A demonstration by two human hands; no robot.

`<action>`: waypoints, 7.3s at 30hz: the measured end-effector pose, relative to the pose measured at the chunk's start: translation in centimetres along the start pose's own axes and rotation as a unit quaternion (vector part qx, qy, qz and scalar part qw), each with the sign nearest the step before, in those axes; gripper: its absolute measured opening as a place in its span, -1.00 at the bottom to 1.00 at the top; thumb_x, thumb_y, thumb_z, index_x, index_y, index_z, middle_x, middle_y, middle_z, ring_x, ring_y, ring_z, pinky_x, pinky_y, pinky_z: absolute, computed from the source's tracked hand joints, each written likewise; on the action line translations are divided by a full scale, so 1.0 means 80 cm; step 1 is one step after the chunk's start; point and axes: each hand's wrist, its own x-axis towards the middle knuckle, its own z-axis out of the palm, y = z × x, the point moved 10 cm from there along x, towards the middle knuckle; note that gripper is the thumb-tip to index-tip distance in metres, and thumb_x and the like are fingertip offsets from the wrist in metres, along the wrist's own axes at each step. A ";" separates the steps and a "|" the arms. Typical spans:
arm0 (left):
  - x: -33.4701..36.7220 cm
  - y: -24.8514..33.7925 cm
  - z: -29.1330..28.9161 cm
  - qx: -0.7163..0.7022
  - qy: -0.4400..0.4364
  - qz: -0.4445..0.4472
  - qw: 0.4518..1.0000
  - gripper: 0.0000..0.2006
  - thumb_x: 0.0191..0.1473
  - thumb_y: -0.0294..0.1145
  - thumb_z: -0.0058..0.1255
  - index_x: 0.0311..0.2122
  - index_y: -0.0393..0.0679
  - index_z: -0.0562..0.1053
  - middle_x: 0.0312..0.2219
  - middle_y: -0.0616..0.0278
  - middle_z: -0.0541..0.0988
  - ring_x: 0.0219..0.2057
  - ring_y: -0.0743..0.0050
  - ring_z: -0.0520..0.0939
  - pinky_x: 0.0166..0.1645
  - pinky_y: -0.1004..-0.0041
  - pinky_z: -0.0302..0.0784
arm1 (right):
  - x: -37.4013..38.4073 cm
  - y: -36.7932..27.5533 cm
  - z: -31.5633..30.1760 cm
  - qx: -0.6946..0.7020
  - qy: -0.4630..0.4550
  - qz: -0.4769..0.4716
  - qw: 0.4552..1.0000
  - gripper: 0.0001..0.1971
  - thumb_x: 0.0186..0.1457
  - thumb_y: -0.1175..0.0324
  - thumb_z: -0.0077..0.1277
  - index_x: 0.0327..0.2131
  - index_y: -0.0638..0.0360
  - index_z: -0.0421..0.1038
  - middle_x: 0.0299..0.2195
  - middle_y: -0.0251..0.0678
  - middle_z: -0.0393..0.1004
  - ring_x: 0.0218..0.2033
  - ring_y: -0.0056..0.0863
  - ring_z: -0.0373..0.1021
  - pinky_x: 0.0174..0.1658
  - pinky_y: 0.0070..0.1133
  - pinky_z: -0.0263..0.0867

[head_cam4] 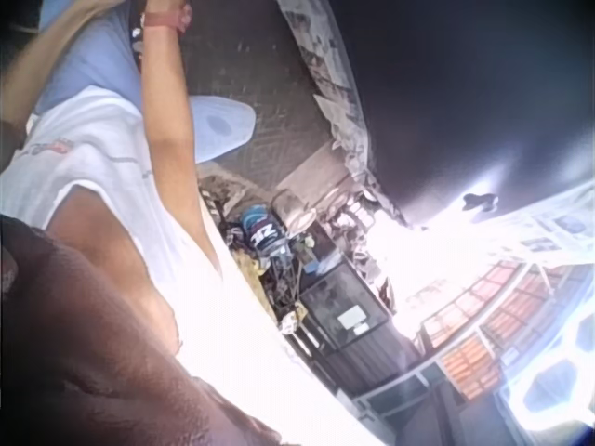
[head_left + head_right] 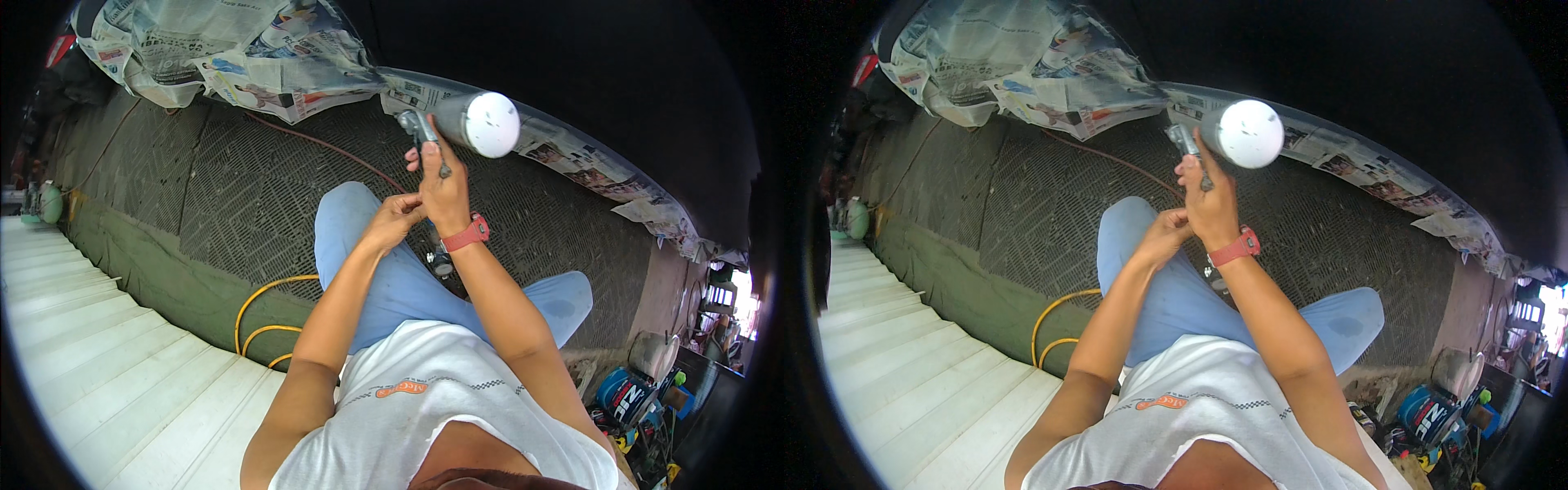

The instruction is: The person uses a spray gun to apply a coat of paint to the side of a car. The vehicle is partially covered with newspaper and plastic sheeting to protect areas not being painted. The person moves along the side of the car, maintaining a consistent distance and speed to ensure even coverage.

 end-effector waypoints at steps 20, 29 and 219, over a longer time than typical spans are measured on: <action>-0.004 0.015 -0.039 0.038 0.007 0.034 0.999 -0.78 0.29 -0.47 0.12 -0.02 -0.31 0.62 -0.19 0.38 0.69 -0.18 0.71 0.59 -0.02 0.54 0.50 | 0.006 -0.029 0.030 -0.113 0.020 -0.113 0.987 -0.48 0.45 0.16 -0.09 0.37 0.12 0.26 -0.25 -0.14 0.61 -0.26 -0.49 0.51 -0.10 -0.50 0.46; -0.005 0.018 -0.032 0.055 0.008 0.017 0.998 -0.77 0.28 -0.47 0.13 -0.02 -0.32 0.62 -0.19 0.34 0.70 -0.18 0.66 0.61 0.01 0.51 0.52 | -0.001 -0.027 0.025 -0.116 0.036 -0.121 0.985 -0.48 0.46 0.21 -0.14 0.38 0.17 0.23 -0.20 -0.13 0.62 -0.25 -0.50 0.54 -0.08 -0.49 0.48; -0.362 0.346 0.140 0.526 0.011 -0.364 0.769 -0.51 0.35 -0.13 0.06 0.28 -0.13 0.42 0.12 -0.12 0.57 0.13 0.06 0.62 0.22 0.24 0.50 | -0.098 -0.286 -0.622 -0.001 0.367 0.216 0.905 -0.52 0.47 0.02 -0.19 -0.04 0.27 0.55 -0.40 -0.34 0.61 -0.53 -0.69 0.45 -0.61 -0.65 0.29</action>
